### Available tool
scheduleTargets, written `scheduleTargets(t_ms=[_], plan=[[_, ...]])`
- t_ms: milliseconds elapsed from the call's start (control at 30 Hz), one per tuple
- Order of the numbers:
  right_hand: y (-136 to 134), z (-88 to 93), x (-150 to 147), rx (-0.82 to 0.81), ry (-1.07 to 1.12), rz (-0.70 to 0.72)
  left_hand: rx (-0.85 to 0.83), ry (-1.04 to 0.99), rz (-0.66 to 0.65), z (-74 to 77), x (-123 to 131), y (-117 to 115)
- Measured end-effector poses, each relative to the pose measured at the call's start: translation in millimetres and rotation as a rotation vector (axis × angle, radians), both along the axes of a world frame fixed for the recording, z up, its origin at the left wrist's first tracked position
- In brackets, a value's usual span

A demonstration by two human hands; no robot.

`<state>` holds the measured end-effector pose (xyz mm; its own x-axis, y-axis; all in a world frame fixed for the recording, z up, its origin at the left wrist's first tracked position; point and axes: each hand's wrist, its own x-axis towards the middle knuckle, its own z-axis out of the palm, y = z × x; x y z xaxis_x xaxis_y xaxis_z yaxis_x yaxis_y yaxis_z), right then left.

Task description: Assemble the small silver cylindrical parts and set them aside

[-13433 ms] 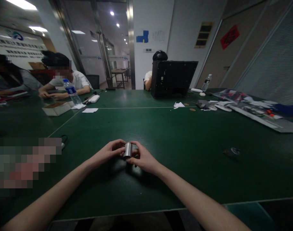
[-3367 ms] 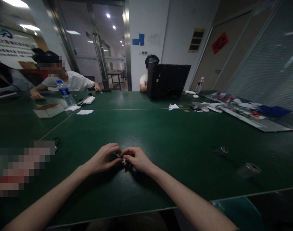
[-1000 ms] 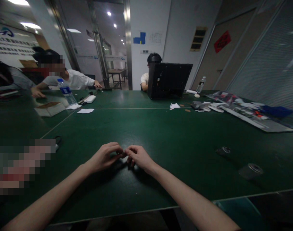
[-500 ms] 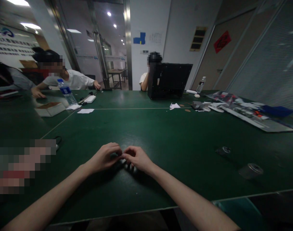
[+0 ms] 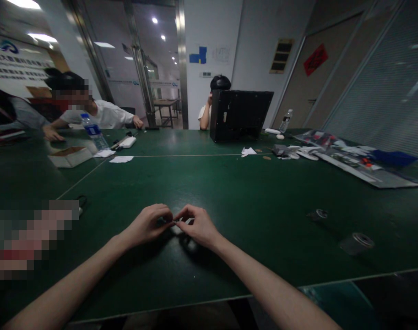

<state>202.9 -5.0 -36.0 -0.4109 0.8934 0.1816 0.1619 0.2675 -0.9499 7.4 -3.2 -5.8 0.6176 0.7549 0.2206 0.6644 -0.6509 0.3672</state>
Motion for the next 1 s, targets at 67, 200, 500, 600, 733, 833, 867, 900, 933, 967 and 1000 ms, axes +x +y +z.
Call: scheduleTargets(t_ms=[67, 200, 500, 600, 733, 833, 867, 900, 933, 967, 1000], plan=[[-1.2, 2.6, 0.1, 0.006, -0.006, 0.005, -0.008, 0.001, -0.004, 0.6, 0.2, -0.4], [-2.8, 6.7, -0.3, -0.001, -0.019, 0.005, -0.024, 0.011, -0.008, 2.0, 0.0, -0.6], [1.3, 0.4, 0.8, -0.051, 0.001, 0.045, -0.025, 0.013, -0.015, -1.8, -0.3, 2.0], [-0.7, 8.2, 5.6, 0.044, -0.067, 0.035, -0.029, 0.017, -0.016, -3.5, -0.8, 2.6], [-22.0, 23.1, 22.4, 0.297, -0.18, -0.082, -0.045, 0.02, -0.008, -3.9, -1.7, 3.3], [-49.2, 22.7, 53.2, 0.395, -0.261, -0.243, -0.074, 0.022, -0.009, -2.4, -1.1, 3.1], [-57.7, 19.6, 69.4, 0.405, -0.295, -0.326, -0.084, 0.024, -0.011, -1.7, -0.5, 2.9], [-65.2, 15.6, 89.0, 0.412, -0.327, -0.437, -0.096, 0.028, -0.012, -1.1, 0.1, 2.6], [-71.4, 11.1, 111.7, 0.402, -0.371, -0.567, -0.105, 0.033, -0.013, -0.7, 0.9, 2.2], [-76.3, 6.7, 136.9, 0.405, -0.418, -0.716, -0.111, 0.038, -0.012, -0.4, 1.6, 2.0], [-80.0, 2.7, 163.9, 0.438, -0.47, -0.875, -0.115, 0.041, -0.012, -0.3, 2.2, 1.8]])
